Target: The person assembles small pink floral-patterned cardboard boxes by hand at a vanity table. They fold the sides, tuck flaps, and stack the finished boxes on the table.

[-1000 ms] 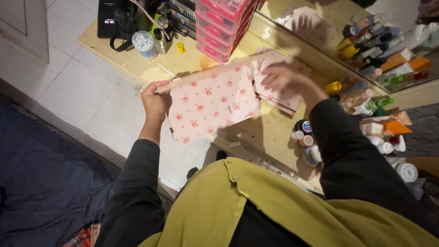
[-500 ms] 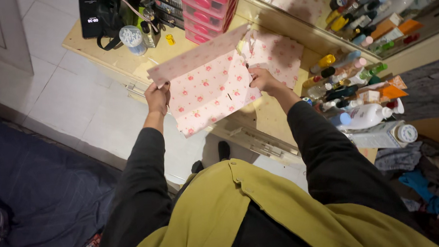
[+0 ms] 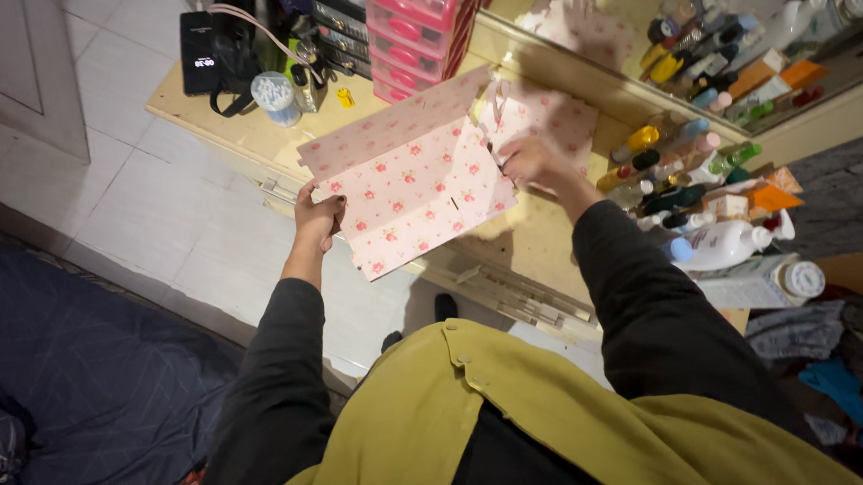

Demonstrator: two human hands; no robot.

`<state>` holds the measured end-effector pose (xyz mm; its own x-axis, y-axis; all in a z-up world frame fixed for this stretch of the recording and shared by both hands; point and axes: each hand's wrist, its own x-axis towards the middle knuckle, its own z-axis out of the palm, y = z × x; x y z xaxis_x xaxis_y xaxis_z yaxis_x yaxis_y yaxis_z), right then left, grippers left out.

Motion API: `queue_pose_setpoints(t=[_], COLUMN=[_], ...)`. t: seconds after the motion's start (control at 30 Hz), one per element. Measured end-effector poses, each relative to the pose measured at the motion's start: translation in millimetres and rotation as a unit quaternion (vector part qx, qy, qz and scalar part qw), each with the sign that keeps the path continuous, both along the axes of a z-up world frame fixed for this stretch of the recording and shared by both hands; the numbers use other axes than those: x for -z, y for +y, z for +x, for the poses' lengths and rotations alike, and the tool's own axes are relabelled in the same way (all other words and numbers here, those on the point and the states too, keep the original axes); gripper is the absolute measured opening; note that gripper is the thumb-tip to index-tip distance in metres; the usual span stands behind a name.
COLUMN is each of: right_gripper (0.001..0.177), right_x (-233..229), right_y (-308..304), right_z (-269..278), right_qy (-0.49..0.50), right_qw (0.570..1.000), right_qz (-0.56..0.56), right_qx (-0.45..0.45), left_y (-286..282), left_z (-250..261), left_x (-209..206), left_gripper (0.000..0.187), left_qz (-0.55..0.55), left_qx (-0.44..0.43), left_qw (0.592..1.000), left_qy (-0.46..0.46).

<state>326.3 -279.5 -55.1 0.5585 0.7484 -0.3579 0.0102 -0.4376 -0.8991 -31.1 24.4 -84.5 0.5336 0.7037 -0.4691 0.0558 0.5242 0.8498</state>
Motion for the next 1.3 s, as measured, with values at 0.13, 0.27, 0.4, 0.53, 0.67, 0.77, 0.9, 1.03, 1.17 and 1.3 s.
queue_pose_setpoints(t=[0.13,0.27,0.4,0.53,0.67,0.77,0.9,1.03,1.17,1.3], right_gripper=[0.028,0.03,0.072,0.098,0.088,0.058,0.088,0.134,0.143,0.132], right_x=[-23,-23,2,-1,-17,-30,-19,11,25,15], right_y=[-2,-36,-55,-59,-65,-60,-60,-47,-46,-45], right_z=[65,88,32,-7,-26,-14,35,104,141,145], right_qy=[-0.286,-0.136,-0.549,-0.542,-0.541,-0.48,-0.305,-0.24,-0.314,-0.319], right_qw=[0.957,0.977,0.823,0.811,0.818,0.84,0.935,0.952,0.896,0.871], right_qz=[0.008,0.099,-0.116,-0.187,-0.163,-0.24,-0.151,-0.184,-0.314,-0.373], right_qx=[0.05,0.13,-0.087,-0.118,-0.105,-0.079,0.099,0.057,-0.029,-0.013], left_y=[1,3,9,10,3,1,-2,-3,-1,1], left_z=[-2,-3,-2,-4,-5,-5,-5,-4,-5,-7], left_x=[8,19,23,15,4,-6,-11,-14,-13,-6], left_gripper=[0.067,0.069,0.07,0.07,0.067,0.065,0.058,0.059,0.069,0.08], left_qz=[0.001,0.016,0.005,-0.001,-0.004,-0.013,-0.005,-0.006,-0.013,-0.018], left_qx=[-0.002,0.003,-0.009,-0.011,-0.004,-0.005,-0.001,-0.006,-0.009,-0.008], left_qw=[1.0,1.0,0.999,0.999,0.999,0.998,0.997,0.996,0.995,0.996], left_qy=[0.018,0.021,0.041,0.037,0.053,0.06,0.077,0.089,0.095,0.086])
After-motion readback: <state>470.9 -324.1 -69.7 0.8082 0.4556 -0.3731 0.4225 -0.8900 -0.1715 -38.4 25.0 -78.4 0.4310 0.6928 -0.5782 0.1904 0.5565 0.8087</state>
